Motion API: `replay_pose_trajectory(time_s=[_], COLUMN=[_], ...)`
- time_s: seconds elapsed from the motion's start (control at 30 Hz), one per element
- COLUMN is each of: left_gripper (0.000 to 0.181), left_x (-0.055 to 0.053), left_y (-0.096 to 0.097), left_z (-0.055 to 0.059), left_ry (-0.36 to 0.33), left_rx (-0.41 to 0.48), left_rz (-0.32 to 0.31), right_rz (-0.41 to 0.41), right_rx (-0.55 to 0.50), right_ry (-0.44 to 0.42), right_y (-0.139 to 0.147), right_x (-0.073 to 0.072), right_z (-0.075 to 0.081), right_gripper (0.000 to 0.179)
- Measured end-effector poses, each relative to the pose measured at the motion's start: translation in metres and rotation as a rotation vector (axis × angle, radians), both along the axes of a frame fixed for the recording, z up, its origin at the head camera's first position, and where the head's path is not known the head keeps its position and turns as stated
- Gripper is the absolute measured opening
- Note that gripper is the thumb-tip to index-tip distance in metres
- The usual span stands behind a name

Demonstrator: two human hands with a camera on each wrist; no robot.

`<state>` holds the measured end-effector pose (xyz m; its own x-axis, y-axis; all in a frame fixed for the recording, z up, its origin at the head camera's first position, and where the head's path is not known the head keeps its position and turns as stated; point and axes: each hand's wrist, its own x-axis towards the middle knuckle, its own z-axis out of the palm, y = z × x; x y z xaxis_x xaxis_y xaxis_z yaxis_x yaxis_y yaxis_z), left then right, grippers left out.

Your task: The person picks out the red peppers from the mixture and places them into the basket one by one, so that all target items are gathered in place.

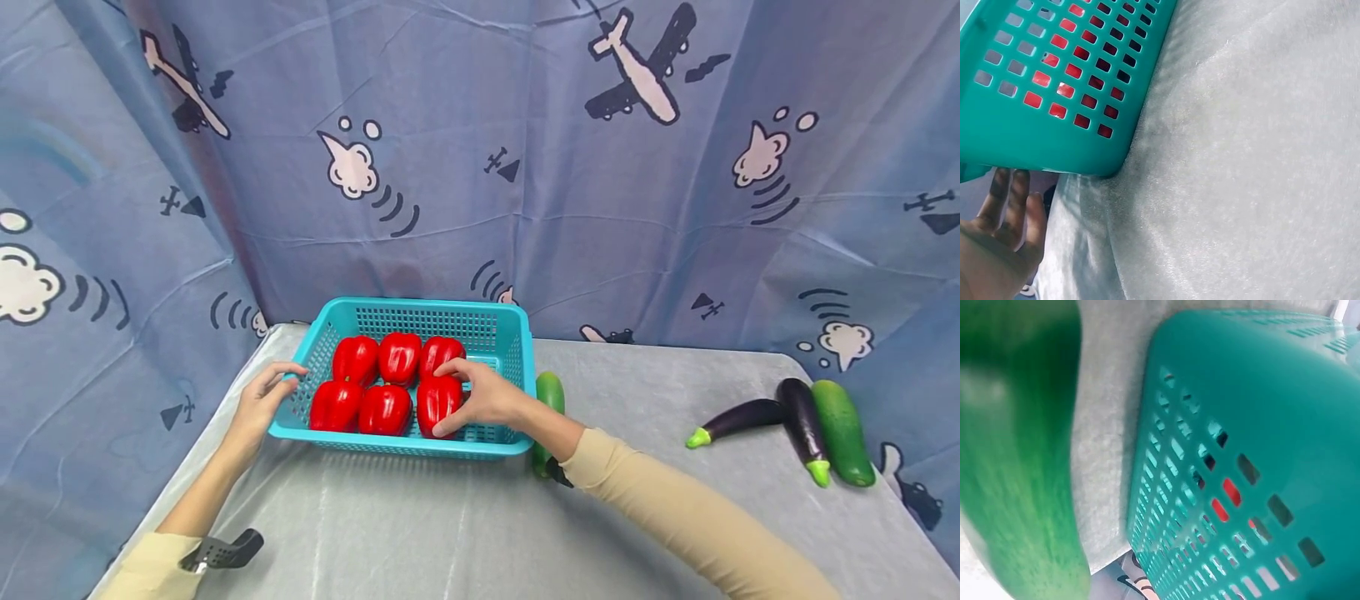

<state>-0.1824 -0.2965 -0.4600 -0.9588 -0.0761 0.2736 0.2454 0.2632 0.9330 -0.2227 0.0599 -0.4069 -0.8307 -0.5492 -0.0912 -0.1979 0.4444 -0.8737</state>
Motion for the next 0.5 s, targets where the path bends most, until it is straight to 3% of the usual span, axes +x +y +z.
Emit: replay_pose_trajectory(time_s=[0.5], left_gripper=[0.023], left_x=[-0.0002], left_y=[-0.0008], left_z=[-0.0008], left_ry=[0.020], left_rx=[-0.011], left_rz=[0.001], right_rz=[-0.007], right_rx=[0.073], right_ry=[0.013], right_y=[-0.0069], right_x=[0.0004], right_z=[-0.0096], right_gripper=[0.071])
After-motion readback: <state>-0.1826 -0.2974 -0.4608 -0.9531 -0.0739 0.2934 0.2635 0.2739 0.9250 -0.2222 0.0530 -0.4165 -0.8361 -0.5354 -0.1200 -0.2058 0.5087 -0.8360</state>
